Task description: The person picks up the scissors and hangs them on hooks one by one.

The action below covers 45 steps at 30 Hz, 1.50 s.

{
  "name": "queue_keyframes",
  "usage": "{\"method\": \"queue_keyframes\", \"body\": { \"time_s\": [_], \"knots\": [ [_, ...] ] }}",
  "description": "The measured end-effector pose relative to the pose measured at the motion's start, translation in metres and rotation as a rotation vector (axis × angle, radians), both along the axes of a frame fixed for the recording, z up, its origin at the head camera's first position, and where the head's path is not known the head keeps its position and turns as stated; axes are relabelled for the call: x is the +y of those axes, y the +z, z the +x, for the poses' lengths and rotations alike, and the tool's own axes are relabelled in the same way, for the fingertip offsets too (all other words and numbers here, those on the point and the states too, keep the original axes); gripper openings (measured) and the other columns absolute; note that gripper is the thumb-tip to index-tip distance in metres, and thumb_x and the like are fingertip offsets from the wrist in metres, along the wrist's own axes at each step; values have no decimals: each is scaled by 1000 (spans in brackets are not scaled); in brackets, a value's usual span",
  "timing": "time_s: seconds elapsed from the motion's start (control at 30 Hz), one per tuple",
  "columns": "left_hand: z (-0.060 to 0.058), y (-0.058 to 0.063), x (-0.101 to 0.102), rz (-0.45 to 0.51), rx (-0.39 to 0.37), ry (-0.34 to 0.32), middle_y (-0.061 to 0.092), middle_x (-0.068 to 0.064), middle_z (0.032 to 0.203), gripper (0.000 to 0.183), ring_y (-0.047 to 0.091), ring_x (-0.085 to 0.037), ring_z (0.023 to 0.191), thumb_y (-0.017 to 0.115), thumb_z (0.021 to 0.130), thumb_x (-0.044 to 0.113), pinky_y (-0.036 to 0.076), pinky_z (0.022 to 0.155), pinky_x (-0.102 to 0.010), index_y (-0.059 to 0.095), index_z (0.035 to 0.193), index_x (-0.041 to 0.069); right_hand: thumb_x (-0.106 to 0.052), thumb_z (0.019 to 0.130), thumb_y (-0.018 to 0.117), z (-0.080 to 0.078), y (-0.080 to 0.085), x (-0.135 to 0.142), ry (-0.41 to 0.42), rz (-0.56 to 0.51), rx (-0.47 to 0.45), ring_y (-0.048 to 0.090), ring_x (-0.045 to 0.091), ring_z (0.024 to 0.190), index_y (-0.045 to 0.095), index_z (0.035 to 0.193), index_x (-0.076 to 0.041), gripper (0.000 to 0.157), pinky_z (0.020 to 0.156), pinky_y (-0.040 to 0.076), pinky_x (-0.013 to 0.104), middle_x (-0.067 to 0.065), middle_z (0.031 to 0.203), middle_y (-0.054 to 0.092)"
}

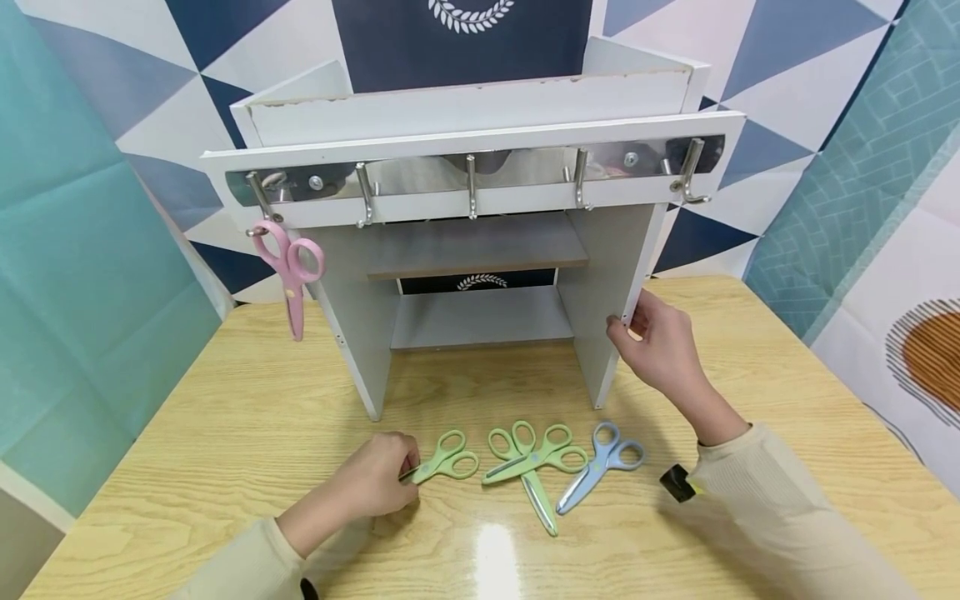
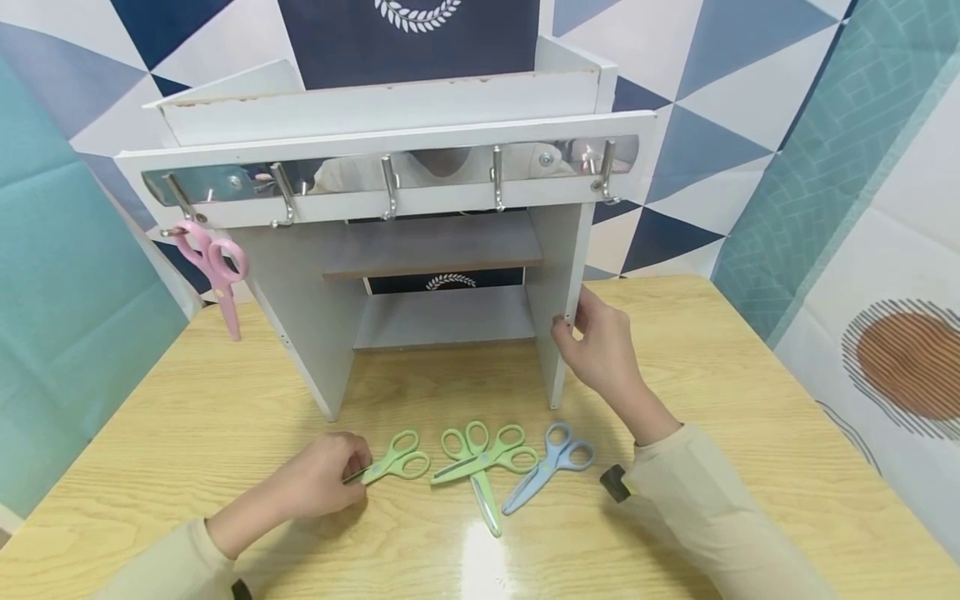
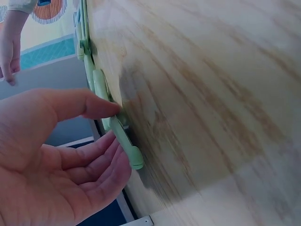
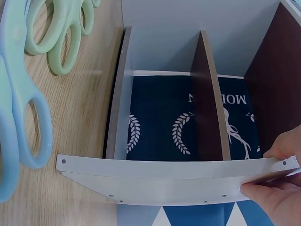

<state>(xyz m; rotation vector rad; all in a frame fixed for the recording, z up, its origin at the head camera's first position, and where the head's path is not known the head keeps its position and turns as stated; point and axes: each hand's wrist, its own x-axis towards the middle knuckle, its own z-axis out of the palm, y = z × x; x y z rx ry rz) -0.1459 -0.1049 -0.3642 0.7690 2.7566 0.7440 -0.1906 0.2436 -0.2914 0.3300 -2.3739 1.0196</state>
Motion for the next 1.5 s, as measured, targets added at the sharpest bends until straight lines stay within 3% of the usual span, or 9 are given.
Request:
{"method": "queue_keyframes", "body": {
  "time_s": [0.27,0.6,0.97,1.37,1.5],
  "knots": [
    [-1,3,-3,2,-49,-10,50,-1,66,16,38,-7,54,70,70,-1,32,45,-17,59,81,1,2,86,55,-1,-1,0,1,3,1,66,44,101,57,118,13,34,85,52,50,33,109,66],
    [-1,5,-5,-5,-61,-73,51,-1,73,17,42,-10,63,68,70,-3,36,51,-18,58,81,4,1,87,58,-1,-2,1,4,-12,-9,65,48,101,57,120,12,36,86,50,54,35,110,65],
    [-1,9,-6,-53,-93,-82,46,4,62,17,39,-7,55,72,69,0,32,47,-17,59,78,5,2,86,55,-3,-4,0,-3,0,-1,66,45,100,57,118,13,34,85,52,52,33,109,66],
    [-3,10,-11,67,-209,-124,34,8,53,13,28,-3,48,66,71,-2,24,46,-14,57,69,6,3,86,54,-3,-4,1,4,-11,-2,66,45,102,56,119,13,34,86,51,50,33,110,66],
    [-6,9,-14,81,-256,-129,38,8,57,8,32,-3,51,66,71,-1,29,49,-14,59,72,3,3,86,55,-3,-3,1,5,-13,-4,66,45,103,56,119,13,35,87,51,50,33,111,65]
  ]
}}
